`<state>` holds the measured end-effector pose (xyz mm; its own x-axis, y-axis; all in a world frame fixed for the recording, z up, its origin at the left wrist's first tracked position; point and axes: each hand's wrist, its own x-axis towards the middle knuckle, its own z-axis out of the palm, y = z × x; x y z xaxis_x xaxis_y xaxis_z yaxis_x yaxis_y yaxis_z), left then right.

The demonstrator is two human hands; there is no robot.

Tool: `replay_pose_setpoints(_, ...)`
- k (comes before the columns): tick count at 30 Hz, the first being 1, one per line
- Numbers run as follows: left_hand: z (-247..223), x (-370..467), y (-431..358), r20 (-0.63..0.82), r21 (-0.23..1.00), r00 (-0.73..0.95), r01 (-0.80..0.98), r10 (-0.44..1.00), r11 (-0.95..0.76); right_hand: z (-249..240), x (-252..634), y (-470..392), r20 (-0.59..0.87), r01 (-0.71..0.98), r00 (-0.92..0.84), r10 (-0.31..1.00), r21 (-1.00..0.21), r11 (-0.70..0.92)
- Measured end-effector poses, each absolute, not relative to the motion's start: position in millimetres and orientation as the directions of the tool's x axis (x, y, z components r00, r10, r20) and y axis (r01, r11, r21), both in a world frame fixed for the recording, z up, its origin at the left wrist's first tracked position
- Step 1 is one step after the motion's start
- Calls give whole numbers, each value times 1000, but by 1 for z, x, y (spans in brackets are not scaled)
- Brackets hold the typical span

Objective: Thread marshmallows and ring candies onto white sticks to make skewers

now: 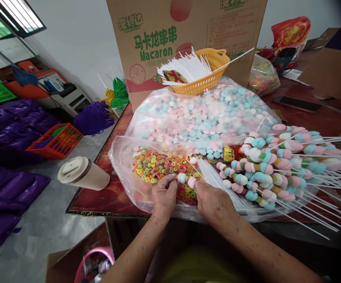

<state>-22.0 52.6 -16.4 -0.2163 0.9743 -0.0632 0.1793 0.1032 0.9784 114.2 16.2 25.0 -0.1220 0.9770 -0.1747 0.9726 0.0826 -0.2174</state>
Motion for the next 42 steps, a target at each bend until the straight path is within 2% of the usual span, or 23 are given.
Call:
replay_pose_setpoints(3, -17, -22, 55, -24, 968, -222, 239, 975, 79, 20, 111, 13, -178, 966, -159, 971, -231, 116)
replay_pose_setpoints(6, -19, -22, 57, 73, 918, -179, 396, 981, 4, 14, 106, 9, -182, 958, -167, 969, -262, 115)
replay_pose_setpoints(13, -21, -32, 62, 206, 762, 7, 627, 979, -165, -7, 103, 11, -119, 925, -174, 978, -359, 121)
replay_pose_setpoints(17, -17, -32, 64, 233, 687, 90, 689, 968, -230, -12, 101, 11, -109, 926, -163, 981, -361, 114)
replay_pose_setpoints(21, -17, -28, 56, 224, 630, 126, 738, 966, -242, -13, 98, 14, -56, 897, -123, 991, -433, 87)
replay_pose_setpoints(25, -8, -33, 56, 213, 638, 164, 723, 963, -264, -15, 105, 24, -6, 857, -118, 993, -506, 98)
replay_pose_setpoints(27, 3, -35, 68, 225, 634, 133, 732, 965, -249, -15, 115, 28, 32, 828, -105, 994, -550, 106)
replay_pose_setpoints(30, 17, -32, 96, 226, 476, 109, 855, 968, -207, -11, 130, 29, 107, 764, -62, 992, -634, 116)
replay_pose_setpoints(32, 20, -27, 111, 176, 316, 181, 920, 968, -230, -9, 136, 26, 118, 746, -49, 992, -656, 115)
replay_pose_setpoints(33, 19, -25, 114, 153, 275, 213, 929, 965, -249, -7, 137, 25, 100, 760, -46, 994, -642, 100)
replay_pose_setpoints(34, 16, -24, 116, 142, 281, 226, 924, 964, -258, -6, 137, 23, 75, 784, -42, 996, -616, 80)
replay_pose_setpoints(39, -1, -34, 102, 201, 545, 149, 805, 968, -237, -5, 133, 22, -14, 872, -108, 994, -482, 88)
replay_pose_setpoints(42, -5, -37, 99, 221, 520, 191, 806, 956, -281, -4, 132, 25, -63, 898, -68, 996, -439, 34)
